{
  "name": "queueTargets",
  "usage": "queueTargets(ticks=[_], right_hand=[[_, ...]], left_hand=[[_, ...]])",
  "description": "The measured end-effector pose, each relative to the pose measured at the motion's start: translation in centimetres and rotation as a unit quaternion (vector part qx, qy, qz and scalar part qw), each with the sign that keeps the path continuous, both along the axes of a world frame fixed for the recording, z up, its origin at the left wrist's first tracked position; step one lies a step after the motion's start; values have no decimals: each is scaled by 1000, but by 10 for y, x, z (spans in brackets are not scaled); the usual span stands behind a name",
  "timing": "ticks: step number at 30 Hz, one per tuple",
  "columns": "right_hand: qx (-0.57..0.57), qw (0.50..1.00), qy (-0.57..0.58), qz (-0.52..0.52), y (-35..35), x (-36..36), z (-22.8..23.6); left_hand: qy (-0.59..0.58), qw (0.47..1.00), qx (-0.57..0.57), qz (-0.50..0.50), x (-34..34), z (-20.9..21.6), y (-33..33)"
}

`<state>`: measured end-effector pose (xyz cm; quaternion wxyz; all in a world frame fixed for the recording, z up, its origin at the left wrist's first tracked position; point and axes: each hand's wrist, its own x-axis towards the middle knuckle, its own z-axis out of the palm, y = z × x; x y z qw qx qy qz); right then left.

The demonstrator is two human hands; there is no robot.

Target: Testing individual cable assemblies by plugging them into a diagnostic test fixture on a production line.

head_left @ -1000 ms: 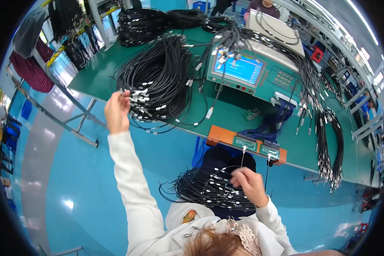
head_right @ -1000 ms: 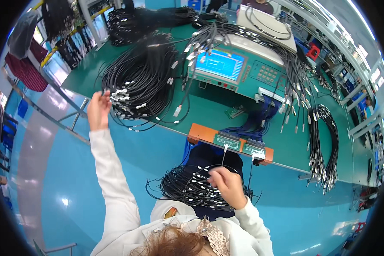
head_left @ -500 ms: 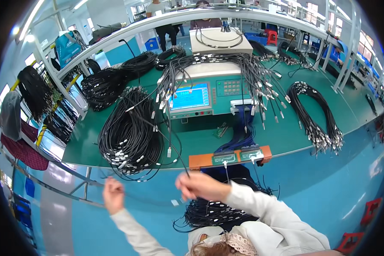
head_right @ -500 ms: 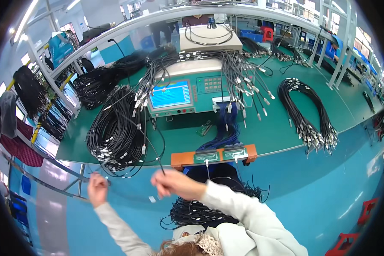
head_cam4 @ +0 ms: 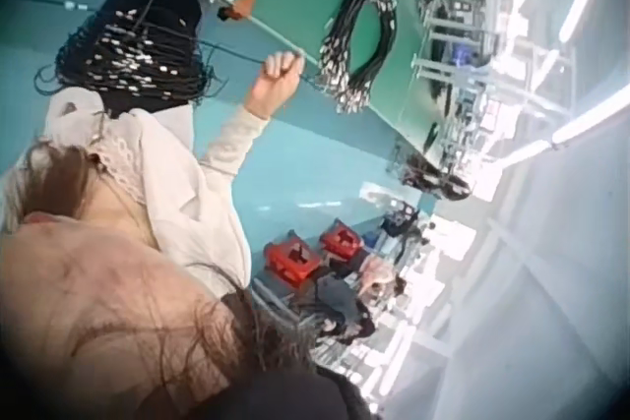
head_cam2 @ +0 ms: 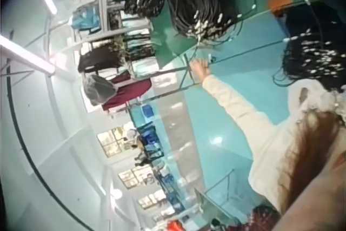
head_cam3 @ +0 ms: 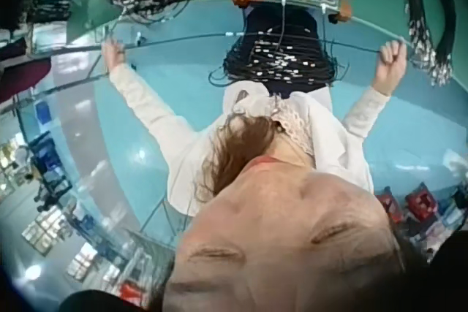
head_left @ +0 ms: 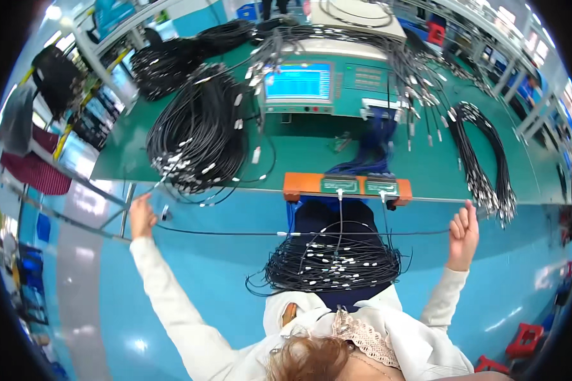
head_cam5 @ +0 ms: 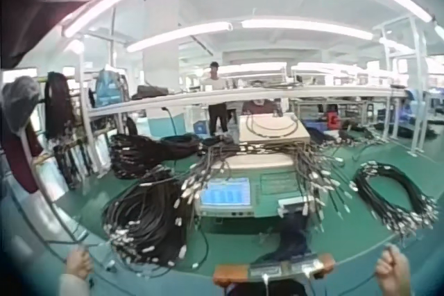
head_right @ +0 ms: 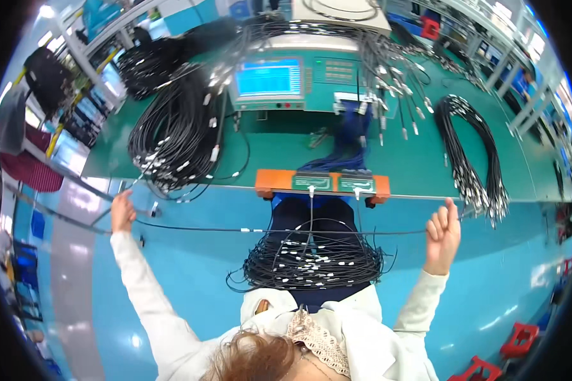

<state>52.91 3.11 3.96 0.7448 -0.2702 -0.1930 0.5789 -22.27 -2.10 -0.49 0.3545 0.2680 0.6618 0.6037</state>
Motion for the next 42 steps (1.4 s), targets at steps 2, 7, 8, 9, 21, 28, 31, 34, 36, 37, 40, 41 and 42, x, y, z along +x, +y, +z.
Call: queueTargets(ticks=[2,7,8,9,21,28,31,34,36,37,40,41,42], right_hand=[[-33,987,-157,-22,-7,-6,4],[-66,958,-270,72,-27,-16,18],[-68,959,-264,72,-30,-17,22],[-70,961,-258,78,-29,-21,23],[-28,893,-448,-34,-2,-15,2],[17,835,-514,-197,-21,-21,37],[-61,840,-500,-201,-37,27,27],[-57,846,-497,-187,-51,5,31],[-61,815,-568,-92,-37,-13,5],[-77,779,-620,-45,-28,-29,-8],[-118,836,-534,40,-4,-67,-50],[-118,840,-529,17,3,-75,-62],[-116,836,-536,15,8,-80,-70]], left_hand=[[554,814,-177,-9,21,10,23],[255,881,-339,-208,101,88,22],[264,883,-329,-205,46,43,-2],[591,783,-165,-99,-13,0,-32],[125,940,-121,-295,180,46,-73],[116,960,13,-254,243,79,-62],[116,955,-13,-271,257,81,-67],[29,952,-21,-305,291,61,-58],[19,961,-18,-277,312,24,-58],[2,952,-25,-304,321,12,-55],[-43,972,-55,-226,348,-14,-25],[-49,968,-54,-240,359,-26,-11],[-17,972,-46,-230,369,-38,2]])
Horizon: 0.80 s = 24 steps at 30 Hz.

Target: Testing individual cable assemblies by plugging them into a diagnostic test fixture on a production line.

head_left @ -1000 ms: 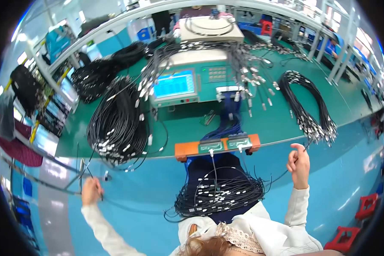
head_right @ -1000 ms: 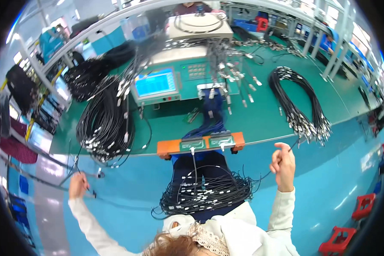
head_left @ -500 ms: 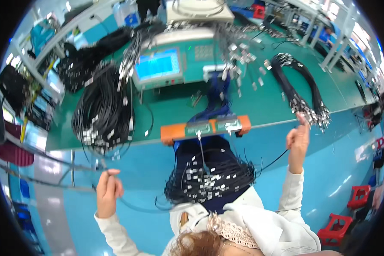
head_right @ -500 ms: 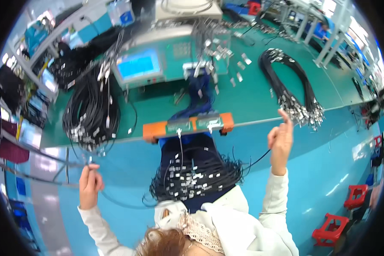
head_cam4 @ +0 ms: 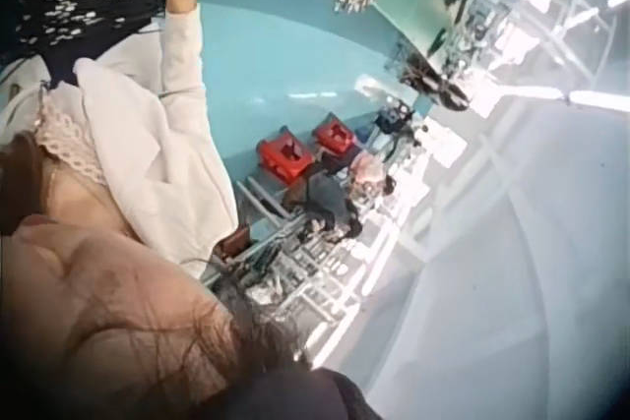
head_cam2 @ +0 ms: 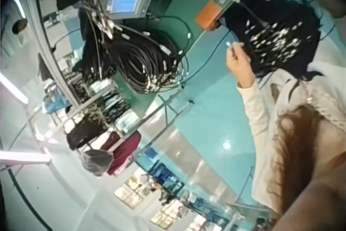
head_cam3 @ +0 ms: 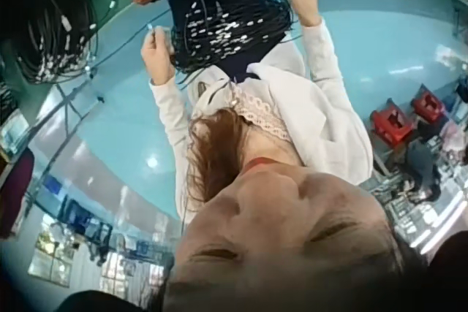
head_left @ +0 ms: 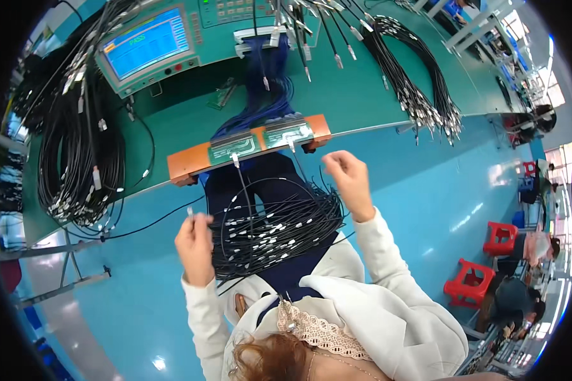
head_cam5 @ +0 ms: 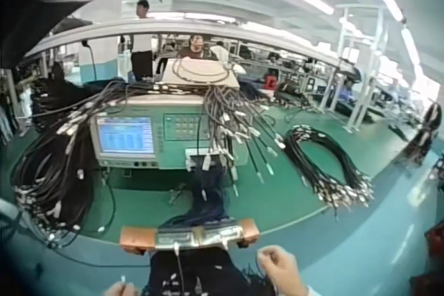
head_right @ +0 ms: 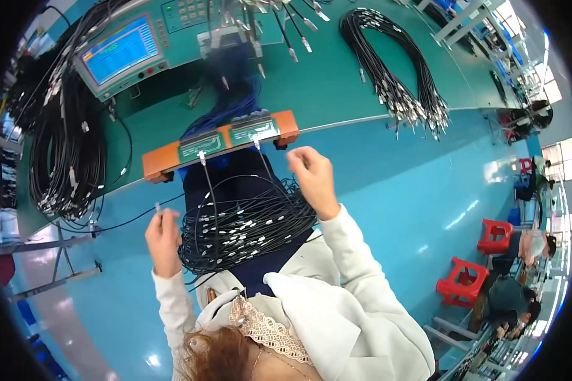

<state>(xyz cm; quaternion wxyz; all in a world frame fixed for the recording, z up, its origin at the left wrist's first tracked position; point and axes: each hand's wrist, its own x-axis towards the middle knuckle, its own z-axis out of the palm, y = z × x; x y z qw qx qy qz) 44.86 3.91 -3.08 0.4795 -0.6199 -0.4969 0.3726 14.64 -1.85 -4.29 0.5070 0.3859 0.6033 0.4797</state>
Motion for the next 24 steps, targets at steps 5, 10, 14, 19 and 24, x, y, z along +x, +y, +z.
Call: queueTargets(ticks=[5,10,14,19,24], right_hand=[[-27,998,-42,38,24,-19,-15],[-107,987,82,92,26,-25,-16],[-98,982,6,159,-11,-13,-4],[-74,993,31,-81,-57,64,73],[85,965,58,-243,-76,149,136]], left_hand=[[-7,999,-7,-45,61,-18,51],[-101,992,-56,-47,81,-6,60],[-71,995,-58,-47,72,5,52],[-100,994,-33,-26,51,68,-18],[7,905,87,417,-96,128,-50]])
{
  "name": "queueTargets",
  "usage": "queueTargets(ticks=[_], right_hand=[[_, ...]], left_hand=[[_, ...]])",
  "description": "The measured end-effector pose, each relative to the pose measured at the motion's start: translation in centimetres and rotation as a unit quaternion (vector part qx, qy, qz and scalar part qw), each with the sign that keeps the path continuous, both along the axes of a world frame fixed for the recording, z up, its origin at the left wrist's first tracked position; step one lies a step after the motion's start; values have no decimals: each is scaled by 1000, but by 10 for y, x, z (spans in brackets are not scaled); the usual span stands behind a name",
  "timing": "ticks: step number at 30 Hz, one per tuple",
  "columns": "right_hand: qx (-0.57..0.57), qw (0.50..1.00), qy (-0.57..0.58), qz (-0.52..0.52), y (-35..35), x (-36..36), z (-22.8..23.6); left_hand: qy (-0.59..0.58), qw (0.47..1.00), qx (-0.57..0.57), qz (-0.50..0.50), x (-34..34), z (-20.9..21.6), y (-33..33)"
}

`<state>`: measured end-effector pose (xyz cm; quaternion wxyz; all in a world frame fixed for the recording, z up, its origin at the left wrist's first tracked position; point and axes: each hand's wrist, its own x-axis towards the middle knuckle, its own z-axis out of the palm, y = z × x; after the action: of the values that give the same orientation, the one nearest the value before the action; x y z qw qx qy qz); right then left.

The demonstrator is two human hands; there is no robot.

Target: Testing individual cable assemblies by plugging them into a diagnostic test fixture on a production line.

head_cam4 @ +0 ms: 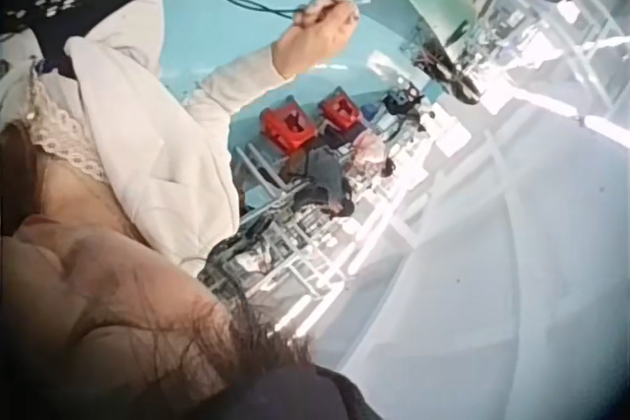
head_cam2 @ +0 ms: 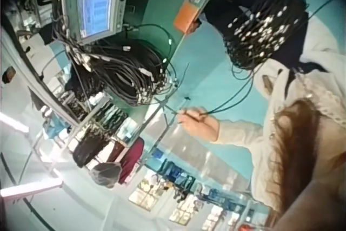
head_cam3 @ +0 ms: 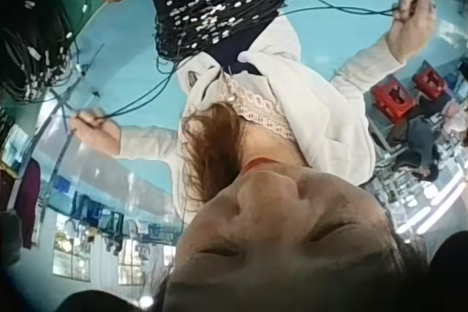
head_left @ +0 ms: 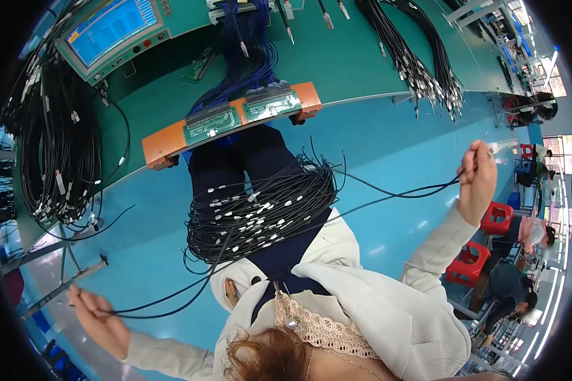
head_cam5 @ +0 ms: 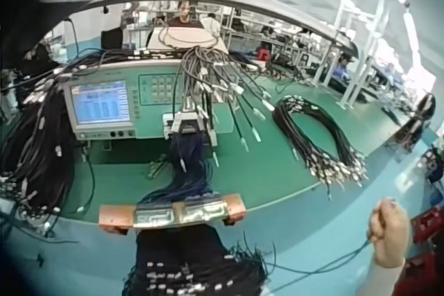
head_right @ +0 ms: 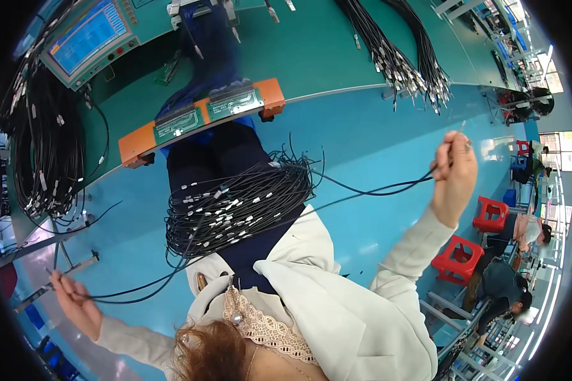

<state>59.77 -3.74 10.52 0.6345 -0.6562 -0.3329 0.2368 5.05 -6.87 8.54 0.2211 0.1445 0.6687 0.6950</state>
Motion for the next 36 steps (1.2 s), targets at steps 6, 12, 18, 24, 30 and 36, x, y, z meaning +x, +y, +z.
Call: queueTargets(ticks=[6,12,18,24,30,36], right_hand=[[-241,921,-305,17,18,107,-148],[-113,982,-147,41,44,-13,-141],[-128,914,149,354,81,-156,-129],[-131,843,309,419,101,-182,-151],[-159,811,384,411,112,-177,-161],[-161,786,448,394,116,-179,-159]], left_hand=[[-23,976,-168,-139,-195,-161,-58],[85,970,-173,-151,-87,-186,-20],[-133,882,-26,-452,99,-118,63],[-238,817,10,-526,167,-130,99],[-258,807,-18,-531,175,-132,112],[-313,818,27,-481,176,-146,114]])
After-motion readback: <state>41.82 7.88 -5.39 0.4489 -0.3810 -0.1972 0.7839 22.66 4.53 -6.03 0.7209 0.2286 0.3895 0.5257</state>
